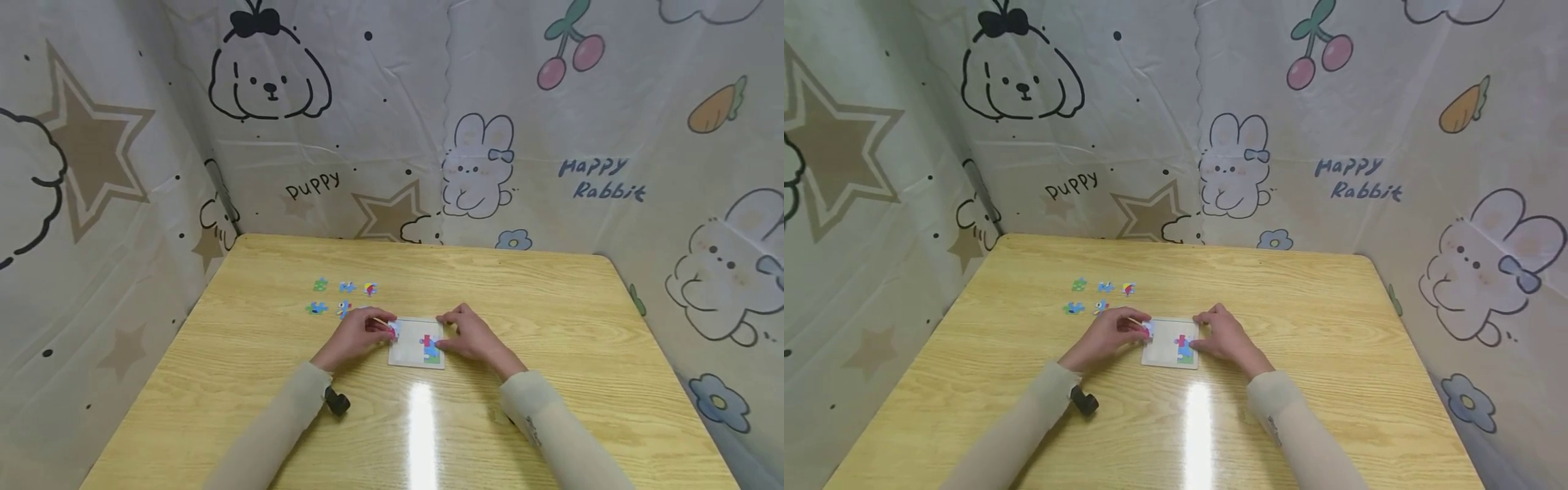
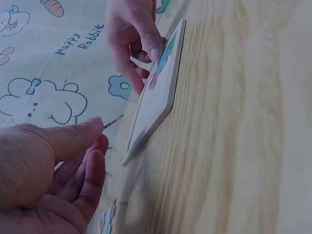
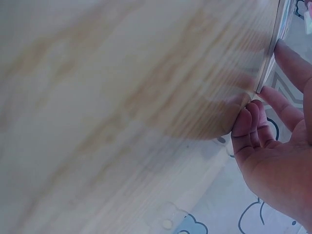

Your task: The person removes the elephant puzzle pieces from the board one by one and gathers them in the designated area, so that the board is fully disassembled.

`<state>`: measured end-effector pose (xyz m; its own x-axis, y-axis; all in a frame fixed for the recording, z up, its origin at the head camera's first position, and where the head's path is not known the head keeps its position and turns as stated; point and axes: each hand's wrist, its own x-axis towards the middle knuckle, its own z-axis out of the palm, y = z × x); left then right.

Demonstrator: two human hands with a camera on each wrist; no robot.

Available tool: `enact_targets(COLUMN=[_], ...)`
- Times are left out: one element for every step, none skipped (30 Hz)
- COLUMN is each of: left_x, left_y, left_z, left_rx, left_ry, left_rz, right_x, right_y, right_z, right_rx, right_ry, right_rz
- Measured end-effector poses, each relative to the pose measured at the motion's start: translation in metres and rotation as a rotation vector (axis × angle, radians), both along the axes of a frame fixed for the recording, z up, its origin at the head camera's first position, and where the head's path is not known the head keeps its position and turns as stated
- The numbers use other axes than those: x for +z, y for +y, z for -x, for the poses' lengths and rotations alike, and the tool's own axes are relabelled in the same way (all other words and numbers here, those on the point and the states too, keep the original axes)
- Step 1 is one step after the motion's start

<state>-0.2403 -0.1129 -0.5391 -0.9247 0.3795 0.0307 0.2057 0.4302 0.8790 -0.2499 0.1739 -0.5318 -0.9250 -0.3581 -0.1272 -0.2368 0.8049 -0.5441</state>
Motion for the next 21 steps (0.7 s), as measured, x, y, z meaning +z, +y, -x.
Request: enact_targets(left_x=[0.000, 0.000, 0.000, 0.000, -0.001, -0.001, -0.001, -0.002, -0.003, -0.004, -0.004, -0.005, -0.005, -0.006, -0.006, -0.005, -0.005, -0.005, -0.005, -0.004, -0.005], left_y=[-0.003, -0.005, -0.008, -0.010, -0.013, -0.015, -0.017, -0.020, -0.022, -0.025, -0.027, -0.029, -0.031, -0.033, -0.035, -0.036, -0.037, -0.038, -0.039, -0.040, -0.040], left_z=[-0.001, -0.002, -0.002, -0.003, -0.003, -0.003, -0.004, -0.004, -0.005, -0.005, -0.006, -0.006, -0.007, -0.008, -0.009, -0.010, -0.010, -0.011, -0.011, -0.011, -0.011], left_rx=[0.001, 0.002, 0.001, 0.002, 0.006, 0.008, 0.012, 0.014, 0.015, 0.020, 0.022, 0.023, 0.024, 0.024, 0.024, 0.024, 0.024, 0.024, 0.024, 0.025, 0.026], left_ry=[0.002, 0.004, 0.012, 0.012, 0.012, 0.013, 0.015, 0.019, 0.022, 0.022, 0.029, 0.033, 0.038, 0.040, 0.038, 0.037, 0.036, 0.033, 0.032, 0.027, 0.025], left_rz=[-0.003, -0.010, -0.016, -0.024, -0.031, -0.038, -0.045, -0.052, -0.055, -0.057, -0.059, -0.059, -0.057, -0.056, -0.054, -0.052, -0.049, -0.042, -0.037, -0.030, -0.022], right_x=[0.000, 0.001, 0.002, 0.002, 0.003, 0.003, 0.003, 0.003, 0.003, 0.002, 0.002, 0.001, 0.001, 0.000, 0.000, 0.000, 0.000, 0.000, 0.000, 0.000, 0.000], right_y=[0.000, 0.000, 0.000, 0.000, 0.000, 0.000, 0.000, 0.000, 0.000, 0.000, -0.001, -0.001, -0.001, -0.001, -0.001, -0.002, -0.002, -0.002, -0.002, -0.002, -0.001], right_z=[0.000, 0.000, 0.000, 0.001, 0.001, 0.001, 0.001, 0.001, 0.001, 0.001, 0.001, 0.001, 0.001, 0.001, 0.001, 0.001, 0.001, 0.000, 0.000, 0.000, 0.000], right_rx=[0.000, -0.004, -0.007, -0.010, -0.013, -0.015, -0.016, -0.016, -0.016, -0.017, -0.016, -0.015, -0.014, -0.014, -0.014, -0.014, -0.013, -0.014, -0.015, -0.016, -0.015], right_ry=[0.003, 0.002, 0.002, 0.002, 0.002, 0.000, -0.003, -0.006, -0.009, -0.013, -0.015, -0.018, -0.019, -0.021, -0.021, -0.020, -0.016, -0.015, -0.012, -0.010, -0.005], right_rz=[-0.001, 0.000, 0.001, 0.002, 0.003, 0.006, 0.011, 0.015, 0.016, 0.017, 0.018, 0.017, 0.015, 0.013, 0.010, 0.008, 0.005, 0.004, 0.004, 0.003, 0.003])
